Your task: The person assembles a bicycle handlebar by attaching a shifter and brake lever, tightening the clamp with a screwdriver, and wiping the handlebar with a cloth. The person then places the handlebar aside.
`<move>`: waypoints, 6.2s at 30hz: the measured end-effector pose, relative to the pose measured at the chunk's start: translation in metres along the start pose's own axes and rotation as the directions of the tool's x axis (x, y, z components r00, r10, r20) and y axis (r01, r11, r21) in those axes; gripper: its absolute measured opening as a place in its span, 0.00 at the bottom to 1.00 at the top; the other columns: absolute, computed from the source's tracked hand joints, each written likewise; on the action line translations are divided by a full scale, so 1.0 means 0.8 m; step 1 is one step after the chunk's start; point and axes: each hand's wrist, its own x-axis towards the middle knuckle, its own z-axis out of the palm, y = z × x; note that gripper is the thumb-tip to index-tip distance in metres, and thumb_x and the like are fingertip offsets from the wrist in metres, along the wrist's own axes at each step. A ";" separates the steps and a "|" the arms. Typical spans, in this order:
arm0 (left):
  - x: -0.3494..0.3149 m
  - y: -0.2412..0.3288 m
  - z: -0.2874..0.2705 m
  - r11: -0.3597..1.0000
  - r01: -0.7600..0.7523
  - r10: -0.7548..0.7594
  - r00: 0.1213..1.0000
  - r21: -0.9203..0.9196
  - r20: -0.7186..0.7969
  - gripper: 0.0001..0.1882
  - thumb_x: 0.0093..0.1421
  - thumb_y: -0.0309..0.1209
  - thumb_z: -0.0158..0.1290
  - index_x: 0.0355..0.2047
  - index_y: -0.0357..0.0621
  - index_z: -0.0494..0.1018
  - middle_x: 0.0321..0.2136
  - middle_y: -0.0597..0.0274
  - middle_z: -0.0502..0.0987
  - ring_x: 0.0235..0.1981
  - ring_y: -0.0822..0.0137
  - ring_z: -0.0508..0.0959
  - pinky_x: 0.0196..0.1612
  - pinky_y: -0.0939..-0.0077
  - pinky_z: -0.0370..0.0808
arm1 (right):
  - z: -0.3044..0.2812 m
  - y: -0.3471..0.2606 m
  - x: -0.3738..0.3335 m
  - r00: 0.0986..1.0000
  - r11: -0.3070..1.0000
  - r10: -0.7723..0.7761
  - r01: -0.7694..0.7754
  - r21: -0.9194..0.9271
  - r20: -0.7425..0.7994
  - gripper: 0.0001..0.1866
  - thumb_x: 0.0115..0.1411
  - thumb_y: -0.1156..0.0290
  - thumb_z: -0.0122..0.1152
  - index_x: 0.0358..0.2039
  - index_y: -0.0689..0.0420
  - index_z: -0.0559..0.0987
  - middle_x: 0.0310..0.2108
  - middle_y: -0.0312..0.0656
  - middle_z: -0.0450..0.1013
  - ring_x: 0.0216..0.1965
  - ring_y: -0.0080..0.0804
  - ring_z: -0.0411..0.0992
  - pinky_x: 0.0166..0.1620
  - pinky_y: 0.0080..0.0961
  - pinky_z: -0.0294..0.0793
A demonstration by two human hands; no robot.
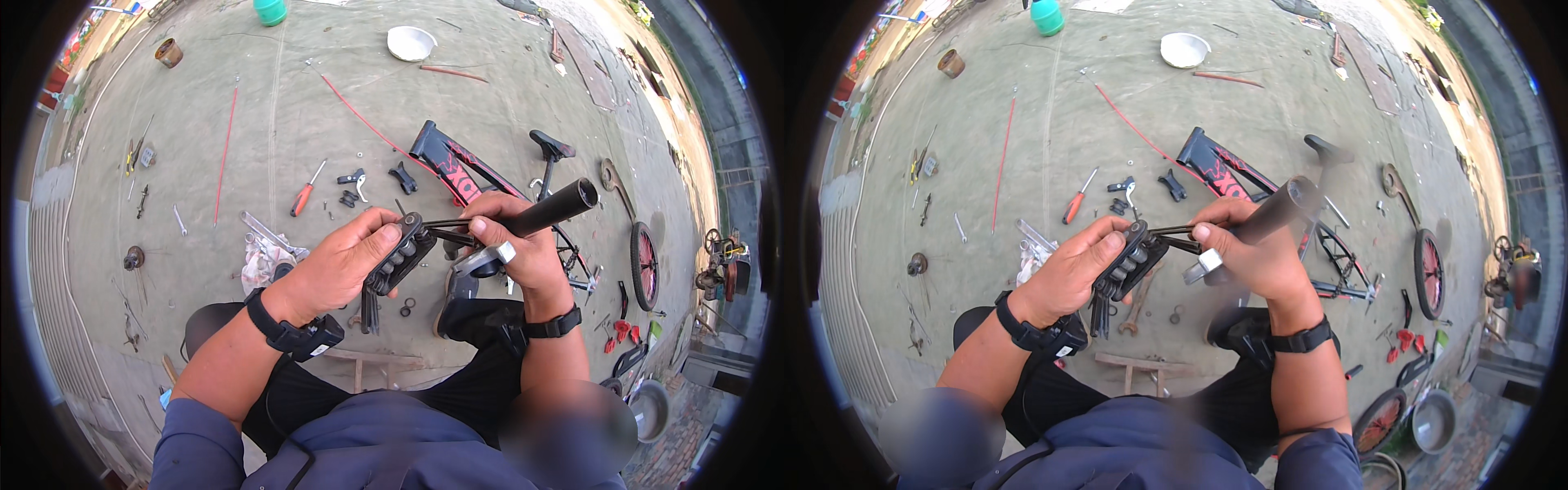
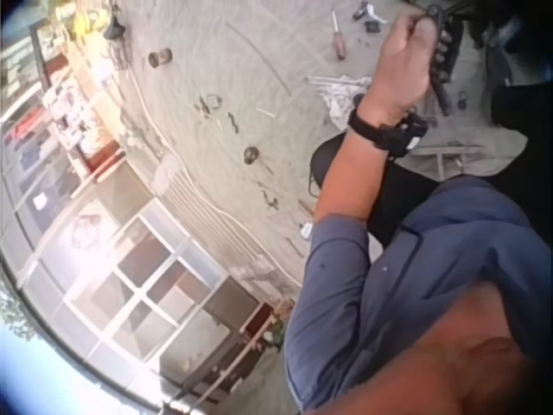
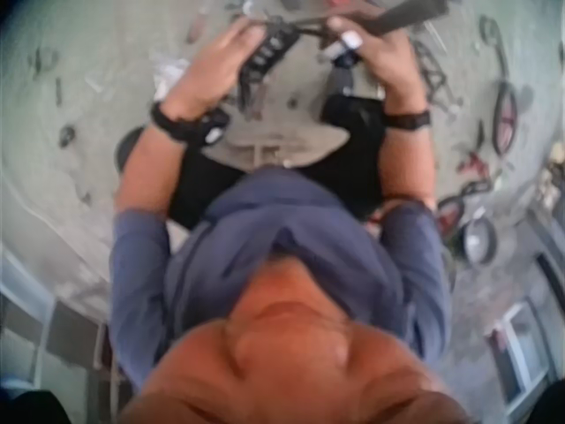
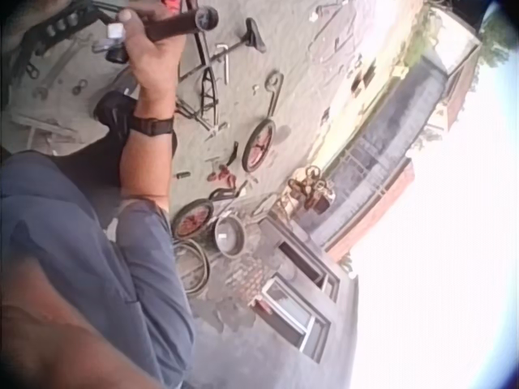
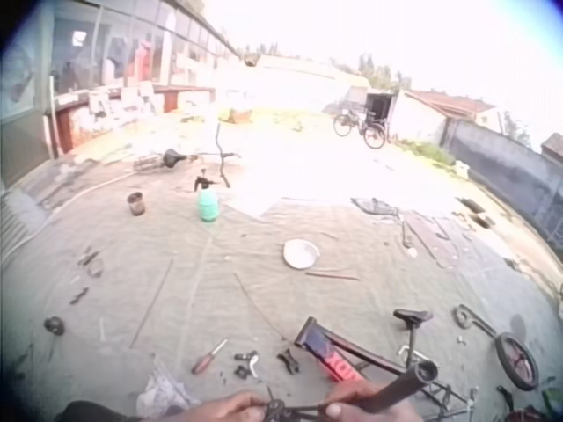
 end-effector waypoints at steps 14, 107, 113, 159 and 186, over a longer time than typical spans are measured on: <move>0.012 -0.024 0.007 0.984 -0.067 0.060 0.997 -0.168 -0.044 0.28 0.77 0.50 0.41 0.65 0.41 0.60 0.54 0.59 0.76 0.49 0.70 0.80 0.51 0.67 0.78 | 0.023 0.003 -0.003 0.995 0.980 -0.099 0.098 0.175 -0.005 0.12 0.62 0.76 0.69 0.45 0.66 0.83 0.46 0.50 0.76 0.31 0.35 0.81 0.33 0.28 0.82; 0.016 -0.015 0.010 0.977 0.065 -0.064 0.998 -0.202 0.012 0.31 0.68 0.43 0.60 0.62 0.38 0.63 0.49 0.63 0.72 0.48 0.75 0.75 0.50 0.77 0.77 | 0.041 0.006 -0.009 0.943 0.965 -0.235 0.255 -0.057 0.237 0.16 0.67 0.76 0.60 0.53 0.67 0.81 0.37 0.47 0.74 0.30 0.31 0.78 0.32 0.25 0.81; 0.014 -0.019 0.011 0.986 0.042 -0.040 0.999 -0.160 0.017 0.29 0.61 0.22 0.60 0.61 0.36 0.62 0.48 0.62 0.73 0.49 0.73 0.76 0.51 0.75 0.76 | 0.036 -0.003 -0.006 0.940 0.958 -0.238 0.269 -0.102 0.244 0.15 0.67 0.76 0.61 0.52 0.68 0.82 0.38 0.48 0.76 0.29 0.30 0.77 0.32 0.24 0.81; 0.009 -0.002 0.007 0.792 -0.181 0.278 0.957 0.583 -0.081 0.25 0.57 0.20 0.53 0.56 0.36 0.64 0.43 0.49 0.77 0.43 0.60 0.79 0.47 0.66 0.76 | 0.059 0.014 -0.011 0.976 0.974 0.067 -0.109 0.198 0.208 0.39 0.55 0.68 0.80 0.61 0.57 0.64 0.37 0.37 0.73 0.35 0.23 0.73 0.38 0.21 0.73; 0.008 0.006 0.002 0.892 -0.042 -0.013 0.993 0.451 0.118 0.44 0.46 0.45 0.77 0.55 0.33 0.68 0.43 0.52 0.78 0.45 0.62 0.78 0.50 0.69 0.75 | 0.027 -0.005 -0.016 0.959 0.948 -0.109 0.179 -0.262 0.260 0.29 0.46 0.70 0.84 0.50 0.61 0.84 0.33 0.37 0.79 0.35 0.25 0.76 0.38 0.24 0.74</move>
